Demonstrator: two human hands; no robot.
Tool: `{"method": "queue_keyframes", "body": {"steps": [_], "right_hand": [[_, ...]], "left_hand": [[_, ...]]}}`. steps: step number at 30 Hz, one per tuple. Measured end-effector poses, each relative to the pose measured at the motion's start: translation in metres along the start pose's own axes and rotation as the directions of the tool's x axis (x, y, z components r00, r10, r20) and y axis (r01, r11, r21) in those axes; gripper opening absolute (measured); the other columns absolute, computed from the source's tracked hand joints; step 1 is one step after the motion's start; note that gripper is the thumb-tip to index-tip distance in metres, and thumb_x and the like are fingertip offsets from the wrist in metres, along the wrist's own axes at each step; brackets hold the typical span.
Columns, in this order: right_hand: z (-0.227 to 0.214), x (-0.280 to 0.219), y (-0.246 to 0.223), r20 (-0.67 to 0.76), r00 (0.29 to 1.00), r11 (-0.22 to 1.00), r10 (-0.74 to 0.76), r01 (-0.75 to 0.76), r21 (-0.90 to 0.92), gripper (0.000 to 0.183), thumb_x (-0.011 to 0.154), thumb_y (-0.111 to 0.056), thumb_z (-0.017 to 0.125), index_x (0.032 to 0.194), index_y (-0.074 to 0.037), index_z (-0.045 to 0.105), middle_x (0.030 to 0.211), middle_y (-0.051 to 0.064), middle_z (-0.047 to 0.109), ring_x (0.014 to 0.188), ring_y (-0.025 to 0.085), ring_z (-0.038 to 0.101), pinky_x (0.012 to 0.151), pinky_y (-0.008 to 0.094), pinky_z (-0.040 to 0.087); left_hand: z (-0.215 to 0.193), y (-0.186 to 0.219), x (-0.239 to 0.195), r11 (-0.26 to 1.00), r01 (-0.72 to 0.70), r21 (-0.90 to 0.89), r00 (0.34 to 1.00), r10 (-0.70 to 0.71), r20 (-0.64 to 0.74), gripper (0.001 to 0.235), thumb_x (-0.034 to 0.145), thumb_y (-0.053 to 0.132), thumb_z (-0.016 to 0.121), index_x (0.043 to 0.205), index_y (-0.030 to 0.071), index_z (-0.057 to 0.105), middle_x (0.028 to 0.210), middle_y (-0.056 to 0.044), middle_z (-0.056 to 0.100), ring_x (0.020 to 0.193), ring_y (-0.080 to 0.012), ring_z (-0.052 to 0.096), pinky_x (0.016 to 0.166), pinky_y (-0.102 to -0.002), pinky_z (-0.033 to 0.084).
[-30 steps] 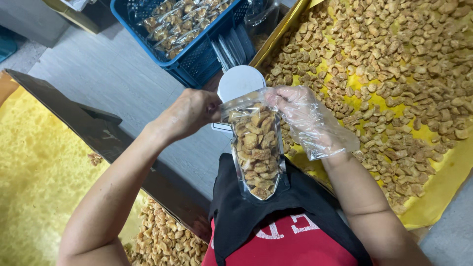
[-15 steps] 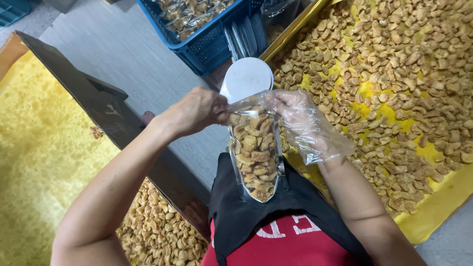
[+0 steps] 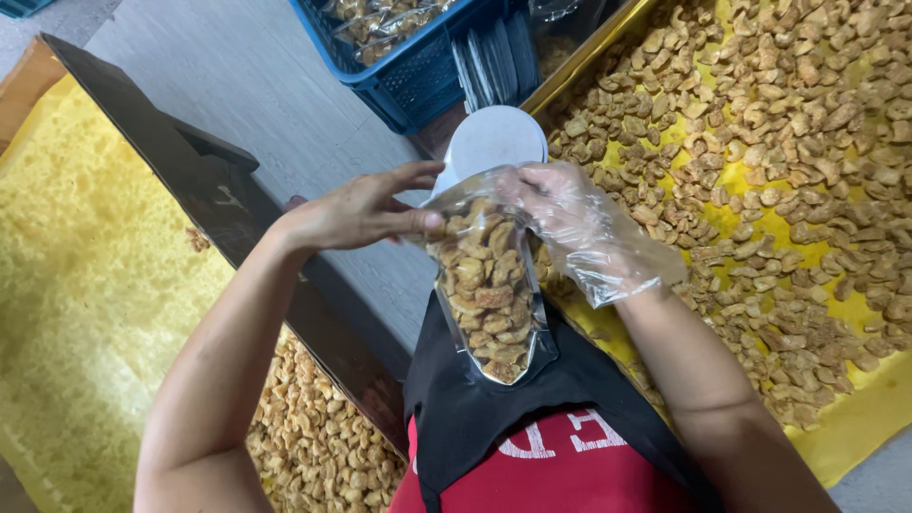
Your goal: The person scoops dried fruit from a large yellow tray into clear plastic bags, weighs each bag on a digital scale, and places the filled bags into a blue basket. The process repeats continuously with multiple bags being filled and stored.
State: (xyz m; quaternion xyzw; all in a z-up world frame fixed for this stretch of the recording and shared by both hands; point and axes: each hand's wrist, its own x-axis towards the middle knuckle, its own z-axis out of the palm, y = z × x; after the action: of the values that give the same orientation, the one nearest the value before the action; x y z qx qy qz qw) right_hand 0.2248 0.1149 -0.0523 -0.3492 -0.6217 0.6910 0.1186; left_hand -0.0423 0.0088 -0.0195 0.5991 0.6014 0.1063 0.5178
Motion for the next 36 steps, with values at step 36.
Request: {"method": "queue_keyframes", "body": {"steps": [36], "right_hand": [[0.004, 0.133, 0.058, -0.744, 0.269, 0.791, 0.612, -0.21, 0.575, 0.048, 0.101, -0.035, 0.06, 0.129, 0.004, 0.067, 0.117, 0.02, 0.072, 0.11, 0.032, 0.066, 0.101, 0.05, 0.048]], "left_hand": [[-0.316, -0.392, 0.523, 0.963, 0.011, 0.269, 0.818, 0.146, -0.556, 0.05, 0.1, 0.003, 0.055, 0.146, 0.021, 0.058, 0.147, -0.018, 0.053, 0.129, -0.0405, 0.053, 0.112, -0.046, 0.044]]}}
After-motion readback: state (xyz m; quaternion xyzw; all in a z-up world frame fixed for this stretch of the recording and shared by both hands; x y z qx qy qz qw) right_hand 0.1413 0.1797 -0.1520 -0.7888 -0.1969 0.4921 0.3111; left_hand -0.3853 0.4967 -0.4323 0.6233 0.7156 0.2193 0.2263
